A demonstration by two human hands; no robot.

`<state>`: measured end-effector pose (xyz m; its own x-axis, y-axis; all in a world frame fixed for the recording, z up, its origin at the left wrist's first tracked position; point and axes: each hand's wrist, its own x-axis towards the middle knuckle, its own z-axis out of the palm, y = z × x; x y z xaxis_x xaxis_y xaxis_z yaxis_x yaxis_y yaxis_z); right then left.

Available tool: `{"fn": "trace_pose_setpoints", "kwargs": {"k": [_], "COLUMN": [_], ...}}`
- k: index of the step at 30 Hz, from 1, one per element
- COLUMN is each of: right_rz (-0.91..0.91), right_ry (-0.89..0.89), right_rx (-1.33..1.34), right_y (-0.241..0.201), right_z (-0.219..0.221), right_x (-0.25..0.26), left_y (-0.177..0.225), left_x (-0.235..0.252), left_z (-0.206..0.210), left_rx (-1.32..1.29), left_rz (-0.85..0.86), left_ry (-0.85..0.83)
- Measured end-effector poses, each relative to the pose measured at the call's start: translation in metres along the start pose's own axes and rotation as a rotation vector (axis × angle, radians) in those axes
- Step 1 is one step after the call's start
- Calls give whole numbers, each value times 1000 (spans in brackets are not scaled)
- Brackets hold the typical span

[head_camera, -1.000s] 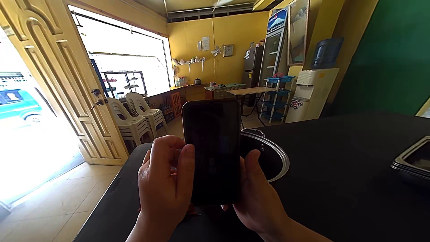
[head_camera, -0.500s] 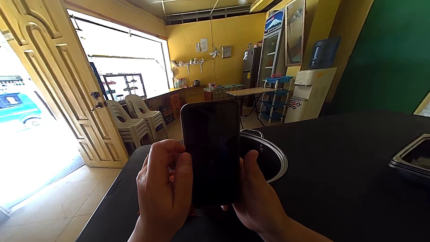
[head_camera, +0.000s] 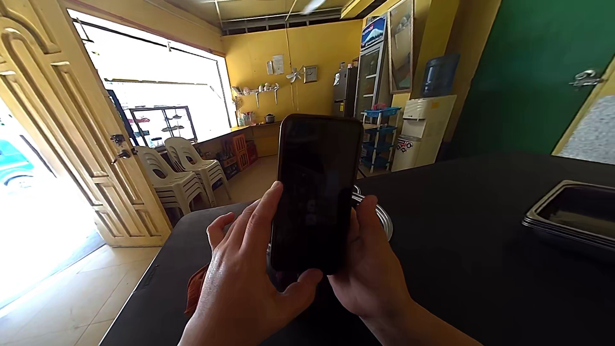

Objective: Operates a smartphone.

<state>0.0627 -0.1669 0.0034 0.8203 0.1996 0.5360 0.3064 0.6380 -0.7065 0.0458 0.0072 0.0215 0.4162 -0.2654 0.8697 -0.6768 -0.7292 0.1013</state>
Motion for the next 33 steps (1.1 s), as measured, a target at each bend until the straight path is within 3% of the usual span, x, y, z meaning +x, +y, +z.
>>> {"fn": "trace_pose_setpoints", "kwargs": {"k": [6, 13, 20, 33], "right_rz": [-88, -37, -115, -90], "right_ry": [-3, 30, -1, 5], "right_rx": [-12, -44, -13, -19], "right_y": [2, 0, -2, -1], "right_z": [1, 1, -1, -1], "right_x": [-1, -3, -1, -1], "left_y": [5, 5, 6, 6], "left_x": [-3, -6, -4, -4], "left_z": [20, 13, 14, 15], "left_rx": [82, -22, 67, 35], "left_rz": [18, 36, 60, 44], "left_ry": [113, 154, 55, 86]}}
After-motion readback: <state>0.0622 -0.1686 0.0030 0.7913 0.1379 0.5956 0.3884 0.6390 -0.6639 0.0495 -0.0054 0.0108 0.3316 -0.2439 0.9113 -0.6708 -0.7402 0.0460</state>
